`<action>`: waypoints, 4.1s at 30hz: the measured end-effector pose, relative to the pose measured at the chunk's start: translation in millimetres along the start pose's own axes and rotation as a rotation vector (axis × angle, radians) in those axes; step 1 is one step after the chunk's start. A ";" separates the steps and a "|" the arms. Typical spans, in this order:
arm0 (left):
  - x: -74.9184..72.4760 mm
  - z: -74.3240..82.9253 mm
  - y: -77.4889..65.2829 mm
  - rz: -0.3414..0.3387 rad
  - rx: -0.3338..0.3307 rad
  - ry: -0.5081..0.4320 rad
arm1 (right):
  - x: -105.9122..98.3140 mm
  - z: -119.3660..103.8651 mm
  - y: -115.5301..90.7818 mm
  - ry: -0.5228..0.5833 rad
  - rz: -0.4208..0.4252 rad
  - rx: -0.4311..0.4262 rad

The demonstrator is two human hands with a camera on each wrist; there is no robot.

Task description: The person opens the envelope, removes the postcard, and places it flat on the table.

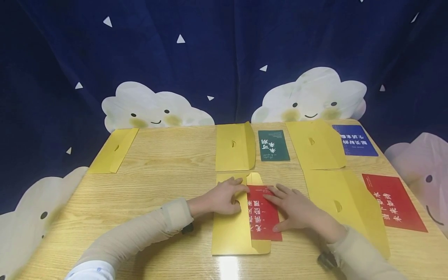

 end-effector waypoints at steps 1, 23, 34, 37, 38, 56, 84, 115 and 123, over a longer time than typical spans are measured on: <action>0.2 -0.1 -0.1 -0.001 -0.002 -0.002 | -0.1 0.2 0.0 0.010 0.005 -0.003; 3.4 -1.7 0.8 0.001 0.010 0.014 | 1.1 13.1 -5.0 0.291 0.055 0.014; 2.5 -4.7 -1.3 0.006 0.022 0.011 | -6.3 22.5 -12.7 0.420 0.016 0.097; 2.4 -4.7 -1.9 0.008 0.029 0.013 | -6.4 24.4 -13.1 0.444 0.007 0.104; 2.5 -4.7 -2.2 0.008 0.029 0.014 | -6.6 25.1 -13.4 0.451 0.006 0.106; 0.8 -5.4 -9.7 -0.006 -0.005 0.009 | -15.2 37.5 -15.0 0.768 -0.044 0.264; 1.6 -6.4 -13.2 -0.072 -0.024 0.071 | -13.9 65.2 -16.0 0.760 -0.035 0.344; -19.8 -1.7 -17.4 0.100 0.088 0.143 | -41.4 32.4 -15.8 0.464 0.198 0.272; -41.8 2.7 -36.0 0.265 0.145 0.032 | -58.7 3.9 -7.1 0.510 0.273 0.230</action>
Point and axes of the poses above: each hand's wrist, its own y-axis towards the middle knuckle, its own x-axis out of the palm, z = x × y, the point moved 6 cm from there along y, towards the middle knuckle, and after that the axes turned 15 degrees about x, right-handed, at the moved point
